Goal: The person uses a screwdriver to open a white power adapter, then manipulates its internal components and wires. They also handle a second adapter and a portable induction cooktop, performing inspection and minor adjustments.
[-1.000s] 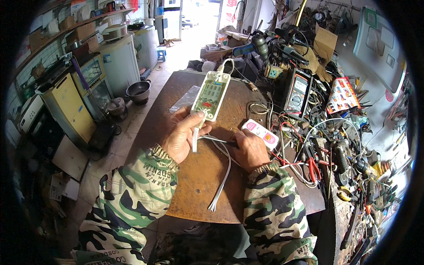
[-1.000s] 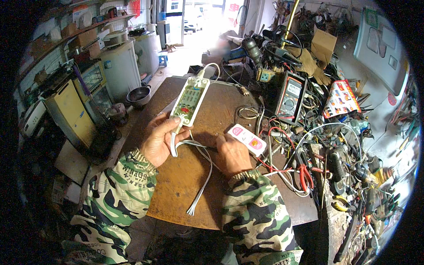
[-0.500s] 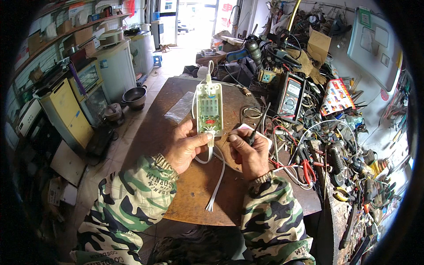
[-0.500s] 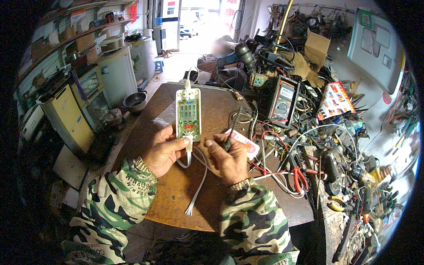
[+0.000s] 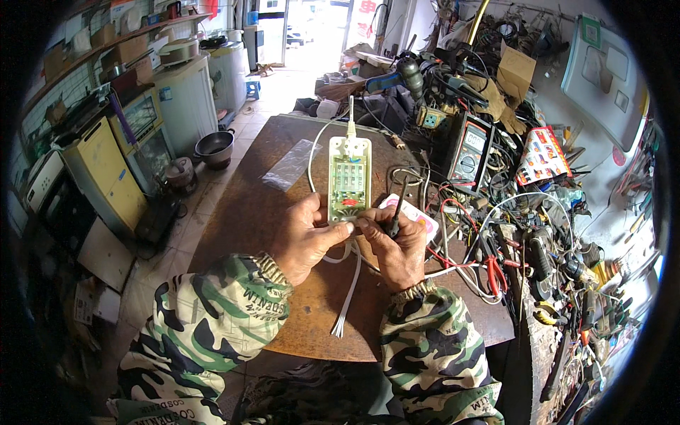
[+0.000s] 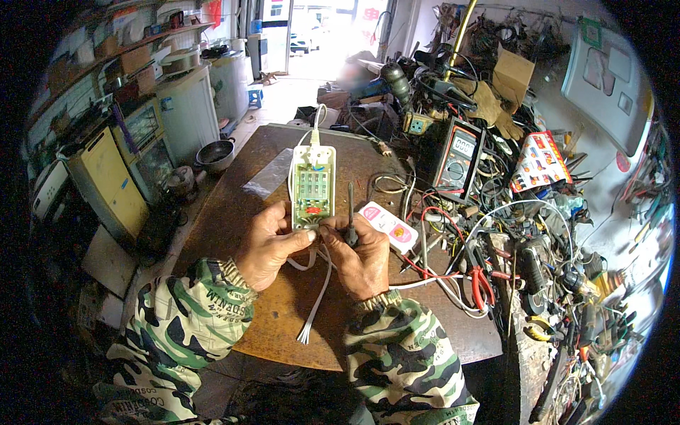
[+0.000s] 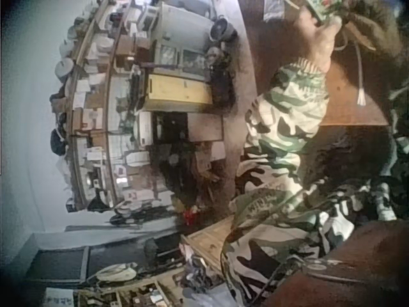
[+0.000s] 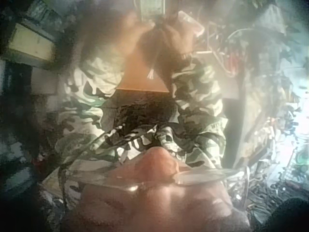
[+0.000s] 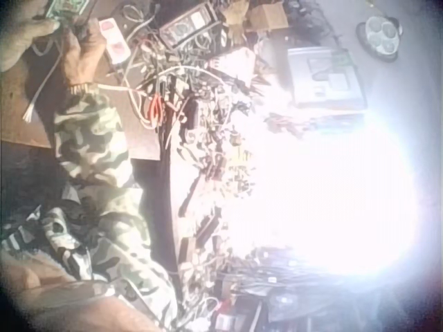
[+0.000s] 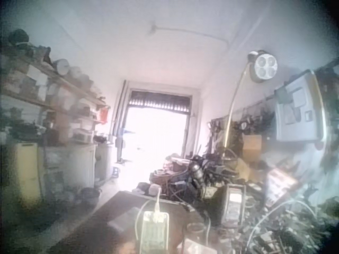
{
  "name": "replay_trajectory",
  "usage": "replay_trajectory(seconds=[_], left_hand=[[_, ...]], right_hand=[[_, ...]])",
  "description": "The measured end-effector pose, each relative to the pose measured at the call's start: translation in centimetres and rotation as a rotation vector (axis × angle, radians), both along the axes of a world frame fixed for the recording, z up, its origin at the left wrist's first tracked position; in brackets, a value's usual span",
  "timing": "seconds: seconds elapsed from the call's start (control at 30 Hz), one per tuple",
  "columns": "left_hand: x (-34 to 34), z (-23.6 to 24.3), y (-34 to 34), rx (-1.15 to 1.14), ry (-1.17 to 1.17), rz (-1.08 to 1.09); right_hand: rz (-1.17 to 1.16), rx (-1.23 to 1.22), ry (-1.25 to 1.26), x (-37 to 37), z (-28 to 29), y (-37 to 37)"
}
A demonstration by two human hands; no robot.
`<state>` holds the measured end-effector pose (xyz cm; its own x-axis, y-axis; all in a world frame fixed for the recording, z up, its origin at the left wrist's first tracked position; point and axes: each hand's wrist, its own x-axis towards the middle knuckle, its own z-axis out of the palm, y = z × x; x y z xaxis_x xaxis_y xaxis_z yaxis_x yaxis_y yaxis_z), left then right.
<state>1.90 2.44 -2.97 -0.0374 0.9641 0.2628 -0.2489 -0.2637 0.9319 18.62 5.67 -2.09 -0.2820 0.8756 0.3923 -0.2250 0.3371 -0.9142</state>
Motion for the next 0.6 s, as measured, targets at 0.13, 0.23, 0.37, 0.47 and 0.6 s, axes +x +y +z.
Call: replay_trajectory(seconds=[0.13, 0.23, 0.37, 0.47, 0.6], left_hand=[[0.2, -0.1, 0.0, 0.032, -0.017, 0.012], [0.1, 0.1, -0.1, -0.026, -0.102, 0.003], [0.2, 0.0, 0.0, 0.035, -0.083, 0.047], [0.2, 0.1, 0.0, 0.056, -0.075, 0.047], [0.5, 0.3, 0.0, 0.093, -0.063, 0.046]], right_hand=[[-0.075, 0.130, -0.137, 0.4, -0.6, 0.5], [-0.117, 0.226, -0.157, 0.2, -0.7, 0.7], [-0.168, 0.271, -0.176, -0.2, -0.9, 0.3], [-0.257, 0.378, -0.238, -0.5, -1.3, 0.3], [-0.284, 0.361, -0.266, -0.4, -1.2, 0.0]])
